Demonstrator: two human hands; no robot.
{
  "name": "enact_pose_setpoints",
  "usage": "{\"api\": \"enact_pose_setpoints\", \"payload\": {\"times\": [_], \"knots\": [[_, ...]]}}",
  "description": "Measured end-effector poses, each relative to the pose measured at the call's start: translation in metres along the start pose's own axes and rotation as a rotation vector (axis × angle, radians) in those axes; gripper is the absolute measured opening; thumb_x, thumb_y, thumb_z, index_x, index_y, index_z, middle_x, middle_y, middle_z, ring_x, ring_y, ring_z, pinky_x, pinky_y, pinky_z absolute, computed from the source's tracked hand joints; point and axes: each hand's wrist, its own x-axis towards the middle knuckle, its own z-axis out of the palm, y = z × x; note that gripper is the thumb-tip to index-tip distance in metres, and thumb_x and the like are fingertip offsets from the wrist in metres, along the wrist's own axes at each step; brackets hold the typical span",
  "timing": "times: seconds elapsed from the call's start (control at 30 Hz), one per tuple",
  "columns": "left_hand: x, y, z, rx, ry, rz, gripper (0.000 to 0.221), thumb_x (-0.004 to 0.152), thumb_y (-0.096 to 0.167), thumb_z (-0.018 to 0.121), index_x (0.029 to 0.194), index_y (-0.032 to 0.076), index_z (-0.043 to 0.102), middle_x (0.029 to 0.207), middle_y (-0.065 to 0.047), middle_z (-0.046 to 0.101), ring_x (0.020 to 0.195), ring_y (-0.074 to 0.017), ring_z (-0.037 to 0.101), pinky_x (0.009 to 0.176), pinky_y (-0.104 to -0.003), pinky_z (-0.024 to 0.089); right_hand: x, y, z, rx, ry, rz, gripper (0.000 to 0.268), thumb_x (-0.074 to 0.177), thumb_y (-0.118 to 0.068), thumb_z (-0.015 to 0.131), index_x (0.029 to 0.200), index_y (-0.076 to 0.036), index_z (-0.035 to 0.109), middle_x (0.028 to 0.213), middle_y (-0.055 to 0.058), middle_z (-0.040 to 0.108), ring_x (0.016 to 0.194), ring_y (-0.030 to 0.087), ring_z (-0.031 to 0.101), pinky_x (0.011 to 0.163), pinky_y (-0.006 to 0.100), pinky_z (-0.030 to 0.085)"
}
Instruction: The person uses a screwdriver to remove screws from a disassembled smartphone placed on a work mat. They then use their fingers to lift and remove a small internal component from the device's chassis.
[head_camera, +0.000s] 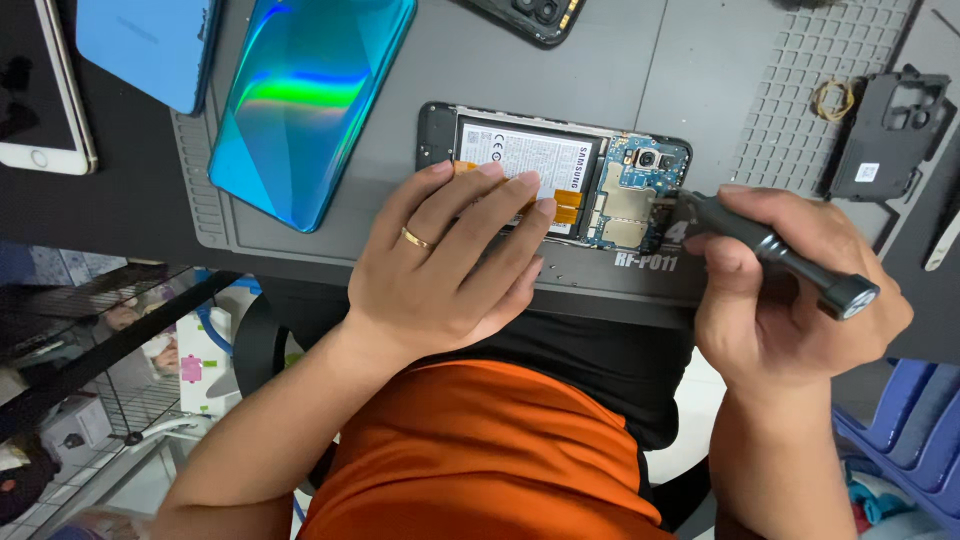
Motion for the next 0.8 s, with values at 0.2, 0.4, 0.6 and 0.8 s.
{"api": "enact_pose_setpoints", "payload": {"times": [0.2, 0.4, 0.6, 0.8], "knots": [[0.0, 0.0, 0.0, 0.007, -0.007, 0.004, 0.028, 0.101, 0.03, 0.074, 0.123, 0.015, 0.083, 0.131, -0.007, 0.075, 0.121, -0.0257, 0.071, 0.108, -0.043, 0.057, 0.002, 0.002, -0.002, -0.049, -0.02, -0.026, 0.036, 0.122, -0.014, 0.061, 0.118, 0.02, 0.073, 0.1, 0.023, 0.077, 0.085, 0.041, 0.071, 0.081, 0.047, 0.055], [0.001, 0.002, -0.001, 0.027, 0.016, 0.008, 0.027, 0.104, 0.029, 0.071, 0.123, 0.015, 0.083, 0.13, -0.006, 0.075, 0.12, -0.0247, 0.072, 0.108, -0.043, 0.057, 0.027, -0.015, -0.025, -0.014, -0.119, 0.001, 0.022, 0.12, -0.001, 0.077, 0.126, 0.02, 0.081, 0.113, 0.034, 0.067, 0.098, 0.039, 0.065, 0.085, 0.045, 0.052], [0.002, 0.004, -0.005, -0.043, -0.039, -0.032, 0.032, 0.105, 0.029, 0.067, 0.129, 0.009, 0.073, 0.133, -0.011, 0.07, 0.122, -0.0311, 0.07, 0.108, -0.049, 0.057, 0.067, -0.018, -0.039, 0.021, -0.52, 0.16, 0.03, 0.103, -0.003, 0.08, 0.132, 0.001, 0.074, 0.098, 0.013, 0.073, 0.073, 0.023, 0.064, 0.08, 0.036, 0.049], [0.003, 0.006, -0.008, -0.012, 0.054, -0.064, 0.028, 0.105, 0.03, 0.069, 0.124, 0.012, 0.078, 0.132, -0.005, 0.073, 0.122, -0.0242, 0.072, 0.112, -0.041, 0.055, 0.042, 0.028, -0.022, -0.489, -0.539, -0.193, 0.025, 0.11, -0.001, 0.084, 0.116, -0.024, 0.076, 0.093, 0.009, 0.06, 0.07, 0.025, 0.058, 0.068, 0.037, 0.049]]}}
